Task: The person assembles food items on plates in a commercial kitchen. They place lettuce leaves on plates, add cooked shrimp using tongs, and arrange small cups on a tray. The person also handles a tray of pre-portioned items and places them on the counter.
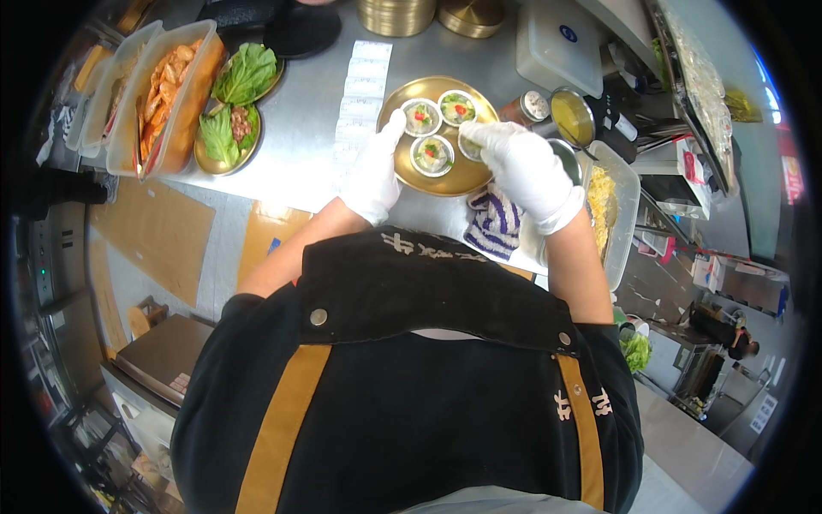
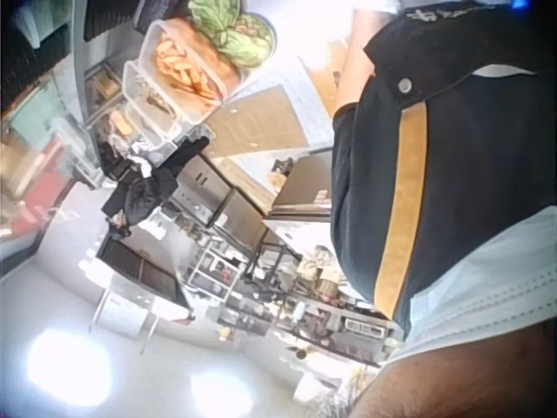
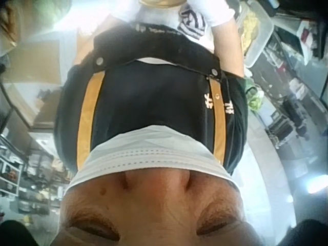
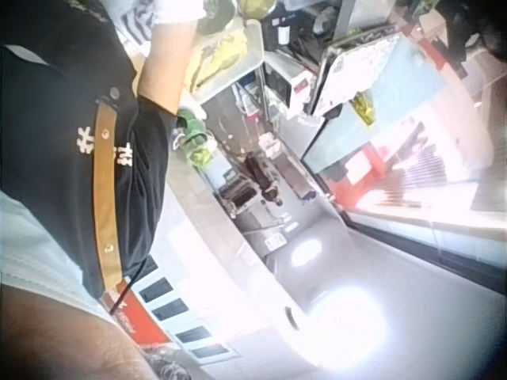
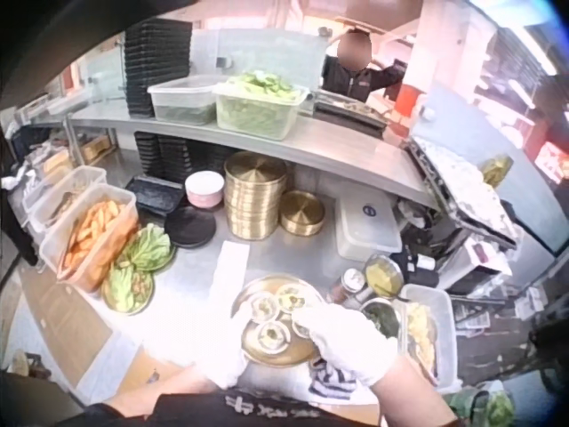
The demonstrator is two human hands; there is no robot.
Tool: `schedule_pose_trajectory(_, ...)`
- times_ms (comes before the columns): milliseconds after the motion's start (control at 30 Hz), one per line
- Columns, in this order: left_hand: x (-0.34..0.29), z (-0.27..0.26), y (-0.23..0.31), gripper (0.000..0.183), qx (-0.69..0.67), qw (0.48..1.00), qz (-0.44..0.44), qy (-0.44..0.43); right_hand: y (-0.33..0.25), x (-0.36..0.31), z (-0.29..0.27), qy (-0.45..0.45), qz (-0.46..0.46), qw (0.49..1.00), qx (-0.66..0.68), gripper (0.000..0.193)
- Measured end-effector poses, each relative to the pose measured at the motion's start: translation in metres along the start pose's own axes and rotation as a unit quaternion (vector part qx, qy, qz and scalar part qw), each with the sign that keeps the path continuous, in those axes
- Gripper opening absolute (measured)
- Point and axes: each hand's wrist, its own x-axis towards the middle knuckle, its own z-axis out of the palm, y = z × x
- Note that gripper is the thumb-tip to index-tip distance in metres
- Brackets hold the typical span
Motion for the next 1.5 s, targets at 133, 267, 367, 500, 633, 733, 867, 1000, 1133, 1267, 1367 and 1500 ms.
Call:
schedule_pose_trajectory(133, 0.002, 0.004, 0.005, 0.046, 0.011, 0.999, 0.027, -0.044, -0.014, 0.007, 0.004, 0.080, 0.061, 0.993, -0.053, 0.038)
schedule_pose_trajectory(267, 0.006, 0.005, 0.006, 0.043, -0.001, 0.999, -0.041, -0.016, -0.022, 0.005, -0.009, 0.098, 0.030, 0.995, 0.001, 0.023)
schedule_pose_trajectory(367, 0.010, -0.006, 0.004, 0.044, 0.008, 0.999, -0.036, -0.025, 0.005, -0.030, -0.028, 0.243, 0.144, 0.942, 0.181, 0.019)
schedule_pose_trajectory(500, 0.018, -0.018, 0.012, 0.044, 0.012, 0.998, -0.016, -0.054, 0.054, -0.096, -0.023, 0.331, 0.316, 0.801, 0.387, 0.021)
schedule_pose_trajectory(633, 0.012, -0.012, 0.033, 0.044, 0.014, 0.998, -0.046, -0.045, 0.057, -0.112, 0.011, 0.112, 0.300, 0.919, -0.229, 0.037)
schedule_pose_trajectory(733, 0.002, -0.003, 0.046, 0.042, 0.012, 0.996, -0.035, -0.087, 0.032, -0.087, 0.021, 0.181, 0.317, 0.834, 0.414, 0.038)
schedule_pose_trajectory(867, 0.004, 0.003, 0.056, 0.045, 0.019, 0.995, -0.054, -0.088, 0.004, -0.029, 0.032, 0.160, 0.314, 0.720, 0.599, 0.025)
schedule_pose_trajectory(1000, 0.011, 0.005, 0.064, 0.045, 0.063, 0.994, -0.028, -0.088, 0.003, -0.009, 0.025, 0.167, 0.324, 0.744, 0.560, 0.022)
schedule_pose_trajectory(1133, 0.025, 0.012, 0.076, 0.053, 0.014, 0.992, -0.020, -0.126, 0.028, 0.016, 0.004, 0.175, 0.331, 0.728, 0.575, 0.016)
schedule_pose_trajectory(1267, 0.029, -0.016, 0.096, 0.063, 0.062, 0.991, -0.015, -0.119, 0.083, 0.061, -0.055, 0.213, 0.336, 0.779, 0.485, 0.013)
schedule_pose_trajectory(1367, 0.013, -0.063, 0.102, 0.061, 0.077, 0.996, -0.014, -0.045, 0.146, 0.097, -0.107, 0.253, 0.289, 0.779, 0.496, 0.012)
schedule_pose_trajectory(1500, -0.031, -0.117, 0.101, 0.066, 0.139, 0.984, -0.002, 0.115, 0.272, 0.151, -0.155, 0.316, 0.301, 0.743, 0.507, 0.010)
